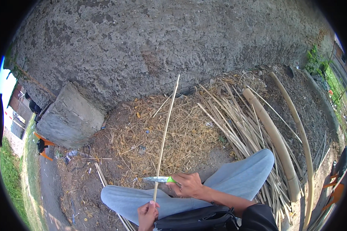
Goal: The person shaves a bamboo strip with a knife, scraping along its surface and bending it with both hands.
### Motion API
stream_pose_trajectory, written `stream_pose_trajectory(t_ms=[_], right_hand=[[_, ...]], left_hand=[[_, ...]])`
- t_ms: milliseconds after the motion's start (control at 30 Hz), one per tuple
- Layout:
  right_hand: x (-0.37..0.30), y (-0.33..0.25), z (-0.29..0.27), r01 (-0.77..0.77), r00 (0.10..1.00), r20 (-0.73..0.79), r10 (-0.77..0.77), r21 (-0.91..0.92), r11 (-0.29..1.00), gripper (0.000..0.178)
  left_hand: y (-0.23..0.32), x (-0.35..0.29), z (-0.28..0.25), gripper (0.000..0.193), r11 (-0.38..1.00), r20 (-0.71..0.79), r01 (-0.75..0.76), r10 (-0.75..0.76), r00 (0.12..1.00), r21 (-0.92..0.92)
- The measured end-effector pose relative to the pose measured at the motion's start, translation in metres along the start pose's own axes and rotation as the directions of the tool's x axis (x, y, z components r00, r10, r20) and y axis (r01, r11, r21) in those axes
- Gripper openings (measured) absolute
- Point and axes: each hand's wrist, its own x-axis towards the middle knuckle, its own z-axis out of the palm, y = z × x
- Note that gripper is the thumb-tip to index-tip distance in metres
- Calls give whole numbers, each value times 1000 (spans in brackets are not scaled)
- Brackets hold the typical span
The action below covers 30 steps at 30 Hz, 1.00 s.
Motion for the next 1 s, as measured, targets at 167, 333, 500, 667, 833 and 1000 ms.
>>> stream_pose_trajectory(t_ms=[167, 333, 500, 667, 833, 1000], right_hand=[[4, -2, -2, -101, 995, -3, 101, -22, 995, 26], [14, 26, -10, -333, 942, 15, 335, -60, 941, 22], [23, 55, -7, -561, 826, -78, 558, -15, 828, 25], [46, 110, -60, -690, 722, -162, 673, -102, 716, 35], [52, 129, -77, -709, 701, -292, 651, -178, 683, 40], [44, 136, -71, -599, 793, -321, 518, -259, 757, 37]], left_hand=[[23, 2, 1, 36, 980, 64, 69, -58, 996, -185], [-17, 0, -4, 38, 987, -1, -94, 95, 995, 132], [-15, -11, -13, 42, 984, 18, -16, 13, 1000, 180], [8, -49, -30, 43, 967, 63, -36, 21, 998, 251], [10, -62, -34, 39, 984, 131, -18, -6, 991, 177], [12, -65, -42, 35, 977, 120, -60, 35, 992, 204]])
